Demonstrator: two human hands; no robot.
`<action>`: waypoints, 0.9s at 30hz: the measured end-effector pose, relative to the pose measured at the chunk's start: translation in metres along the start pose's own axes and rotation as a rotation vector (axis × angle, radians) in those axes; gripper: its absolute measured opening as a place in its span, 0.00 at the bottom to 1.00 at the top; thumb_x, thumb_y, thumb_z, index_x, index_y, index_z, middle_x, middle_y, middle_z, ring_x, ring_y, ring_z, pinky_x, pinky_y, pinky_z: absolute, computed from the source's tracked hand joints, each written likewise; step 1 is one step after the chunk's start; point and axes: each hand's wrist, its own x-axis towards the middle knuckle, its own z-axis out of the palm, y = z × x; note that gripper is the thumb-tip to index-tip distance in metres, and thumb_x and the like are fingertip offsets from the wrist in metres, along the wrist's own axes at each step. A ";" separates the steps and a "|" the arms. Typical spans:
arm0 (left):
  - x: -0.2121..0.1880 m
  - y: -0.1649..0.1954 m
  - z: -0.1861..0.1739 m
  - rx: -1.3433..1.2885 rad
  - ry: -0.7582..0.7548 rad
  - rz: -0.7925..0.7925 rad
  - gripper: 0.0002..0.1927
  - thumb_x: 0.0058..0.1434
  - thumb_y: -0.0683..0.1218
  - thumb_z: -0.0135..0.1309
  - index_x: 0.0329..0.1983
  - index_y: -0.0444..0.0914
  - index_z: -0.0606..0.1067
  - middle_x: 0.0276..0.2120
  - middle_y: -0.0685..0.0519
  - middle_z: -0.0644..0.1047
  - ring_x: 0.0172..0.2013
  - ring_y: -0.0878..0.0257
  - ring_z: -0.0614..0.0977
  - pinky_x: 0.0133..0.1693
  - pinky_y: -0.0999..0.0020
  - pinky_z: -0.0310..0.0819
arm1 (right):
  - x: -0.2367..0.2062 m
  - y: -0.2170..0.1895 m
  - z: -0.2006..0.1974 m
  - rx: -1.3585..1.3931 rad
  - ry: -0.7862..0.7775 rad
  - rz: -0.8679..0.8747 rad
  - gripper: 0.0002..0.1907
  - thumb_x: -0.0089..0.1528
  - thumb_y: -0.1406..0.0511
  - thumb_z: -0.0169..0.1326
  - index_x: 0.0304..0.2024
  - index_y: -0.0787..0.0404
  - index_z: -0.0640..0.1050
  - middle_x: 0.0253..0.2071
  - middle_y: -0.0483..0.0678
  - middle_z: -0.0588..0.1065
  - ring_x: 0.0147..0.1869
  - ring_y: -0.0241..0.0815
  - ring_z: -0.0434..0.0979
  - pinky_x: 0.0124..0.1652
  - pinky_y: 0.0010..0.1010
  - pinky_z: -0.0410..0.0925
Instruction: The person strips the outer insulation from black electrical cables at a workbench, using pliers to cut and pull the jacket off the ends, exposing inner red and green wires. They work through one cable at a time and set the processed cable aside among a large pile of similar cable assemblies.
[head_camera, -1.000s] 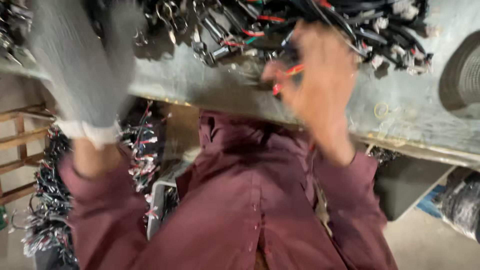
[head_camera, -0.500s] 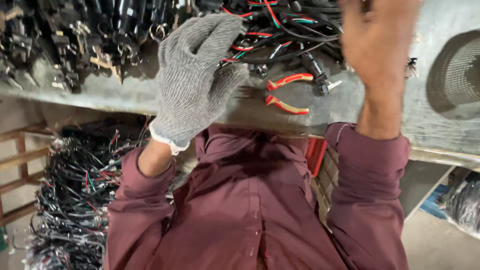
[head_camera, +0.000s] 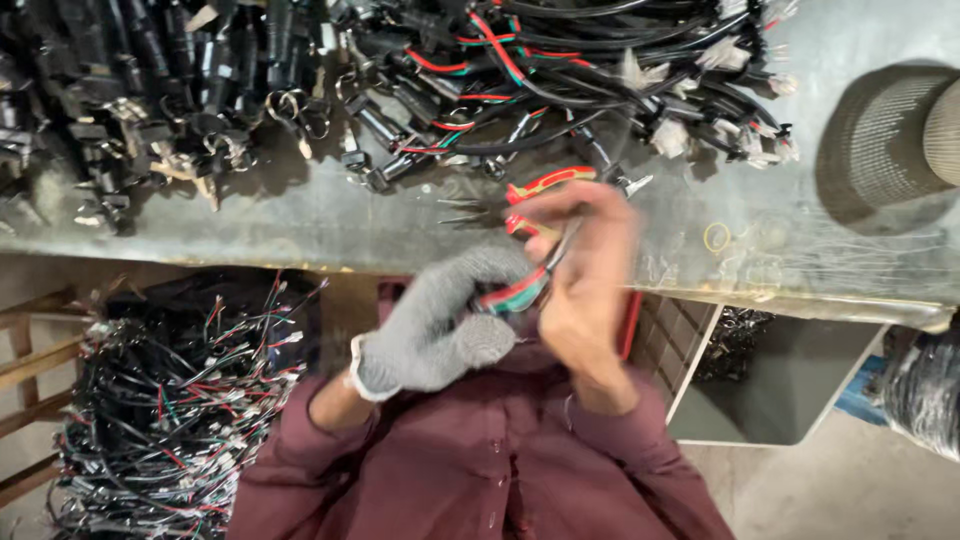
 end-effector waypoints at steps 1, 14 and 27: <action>-0.006 -0.005 0.002 -0.068 0.052 -0.094 0.16 0.72 0.48 0.51 0.58 0.34 0.71 0.47 0.57 0.74 0.47 0.71 0.72 0.51 0.71 0.70 | -0.007 0.011 -0.004 0.035 -0.012 0.027 0.23 0.71 0.71 0.52 0.66 0.52 0.63 0.54 0.53 0.71 0.59 0.45 0.75 0.61 0.43 0.69; -0.012 -0.034 0.001 -0.084 0.237 -0.024 0.12 0.73 0.42 0.49 0.58 0.37 0.70 0.43 0.55 0.75 0.40 0.68 0.74 0.43 0.71 0.71 | -0.008 -0.046 0.012 -0.713 -0.303 -1.330 0.19 0.68 0.79 0.57 0.57 0.73 0.65 0.42 0.54 0.71 0.39 0.45 0.75 0.41 0.34 0.78; -0.056 -0.050 -0.010 -1.174 0.484 -0.181 0.16 0.72 0.42 0.53 0.62 0.39 0.72 0.40 0.55 0.74 0.35 0.65 0.73 0.37 0.70 0.73 | -0.016 -0.017 -0.016 -1.004 -0.377 -0.382 0.19 0.62 0.56 0.57 0.41 0.66 0.72 0.44 0.57 0.75 0.46 0.60 0.77 0.44 0.48 0.69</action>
